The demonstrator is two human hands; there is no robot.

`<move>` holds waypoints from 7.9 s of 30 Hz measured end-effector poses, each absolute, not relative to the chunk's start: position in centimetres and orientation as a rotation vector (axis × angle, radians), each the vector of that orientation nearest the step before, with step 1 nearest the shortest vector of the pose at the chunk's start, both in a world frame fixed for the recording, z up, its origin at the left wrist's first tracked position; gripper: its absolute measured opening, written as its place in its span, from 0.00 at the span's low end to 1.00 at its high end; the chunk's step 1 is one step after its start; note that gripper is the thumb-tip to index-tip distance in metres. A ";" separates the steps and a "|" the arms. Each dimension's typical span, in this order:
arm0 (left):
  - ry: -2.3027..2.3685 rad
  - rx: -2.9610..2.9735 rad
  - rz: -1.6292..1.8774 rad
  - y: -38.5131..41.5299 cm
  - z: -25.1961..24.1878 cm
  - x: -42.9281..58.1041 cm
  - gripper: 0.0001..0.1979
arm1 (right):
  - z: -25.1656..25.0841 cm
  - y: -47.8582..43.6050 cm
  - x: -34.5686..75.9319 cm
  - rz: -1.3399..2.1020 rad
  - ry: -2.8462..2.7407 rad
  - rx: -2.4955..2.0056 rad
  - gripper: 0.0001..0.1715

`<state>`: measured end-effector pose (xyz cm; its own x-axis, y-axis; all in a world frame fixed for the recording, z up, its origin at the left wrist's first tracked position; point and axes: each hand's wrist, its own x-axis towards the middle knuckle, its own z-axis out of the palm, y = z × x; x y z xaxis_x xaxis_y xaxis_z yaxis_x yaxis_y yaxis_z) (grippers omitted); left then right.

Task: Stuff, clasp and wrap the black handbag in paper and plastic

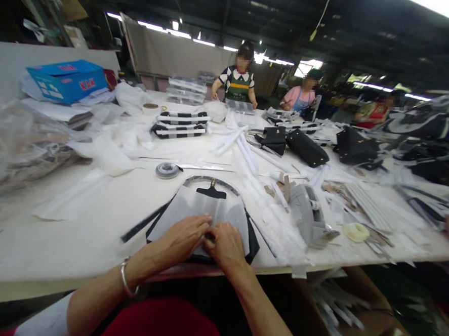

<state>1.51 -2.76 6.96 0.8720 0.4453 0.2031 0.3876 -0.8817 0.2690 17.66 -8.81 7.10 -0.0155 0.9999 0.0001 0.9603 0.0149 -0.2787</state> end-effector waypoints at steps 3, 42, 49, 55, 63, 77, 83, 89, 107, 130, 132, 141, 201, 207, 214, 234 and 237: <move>0.651 2.804 0.388 -2.3 5.4 1.0 0.19 | 6.9 -8.9 18.0 0.387 -2.035 -1.992 0.12; 0.959 2.942 0.322 1.8 5.0 3.2 0.12 | 4.9 -5.6 20.1 0.435 -2.148 -1.769 0.30; 1.070 2.887 0.472 1.4 4.5 3.3 0.08 | 7.7 -4.0 21.3 0.766 -1.901 -1.735 0.24; 1.055 2.870 0.548 1.5 4.0 3.4 0.07 | 13.5 2.0 21.7 0.799 -1.990 -2.031 0.21; 1.032 2.811 0.640 1.5 3.4 3.2 0.06 | 14.1 5.1 19.1 0.452 -2.209 -2.259 0.10; 1.298 2.700 0.751 1.3 4.0 3.1 0.16 | 5.7 -2.7 21.1 -0.191 -2.378 -1.797 0.18; 1.349 2.694 0.677 1.3 4.3 3.1 0.15 | 4.9 -2.3 21.6 -0.091 -2.259 -1.798 0.22; 1.358 2.721 0.630 1.9 4.3 3.3 0.15 | 5.1 -1.4 21.6 0.095 -2.117 -2.004 0.26; 1.376 2.647 0.754 2.4 3.6 3.6 0.12 | 3.2 0.3 22.9 0.419 -1.532 -1.714 0.42; 1.401 2.055 1.149 3.8 3.0 2.8 0.18 | 8.7 -5.0 21.5 0.370 -2.366 -1.247 0.19; 1.396 2.055 1.145 3.8 3.1 2.8 0.17 | 9.4 -5.2 21.4 0.408 -2.413 -1.253 0.16; 1.380 2.066 1.143 3.7 3.3 2.8 0.18 | 9.3 -6.9 21.0 0.470 -2.345 -1.310 0.12; 0.737 1.541 0.389 -2.0 7.1 0.3 0.13 | 4.8 -11.9 17.8 0.327 -1.648 -1.388 0.13; 0.842 1.519 0.429 -1.6 6.0 1.6 0.13 | 5.0 -12.2 17.3 0.094 -1.831 -1.406 0.14; 0.941 1.457 0.427 -1.4 5.7 2.2 0.12 | 6.9 -12.2 16.8 -0.189 -2.169 -1.567 0.14; 0.952 1.466 0.440 -1.8 7.4 2.2 0.13 | 10.7 -10.4 14.2 -0.531 -2.605 -1.898 0.10; 0.958 1.469 0.424 -1.8 7.4 2.3 0.13 | 10.4 -10.5 14.6 -0.560 -2.588 -1.863 0.10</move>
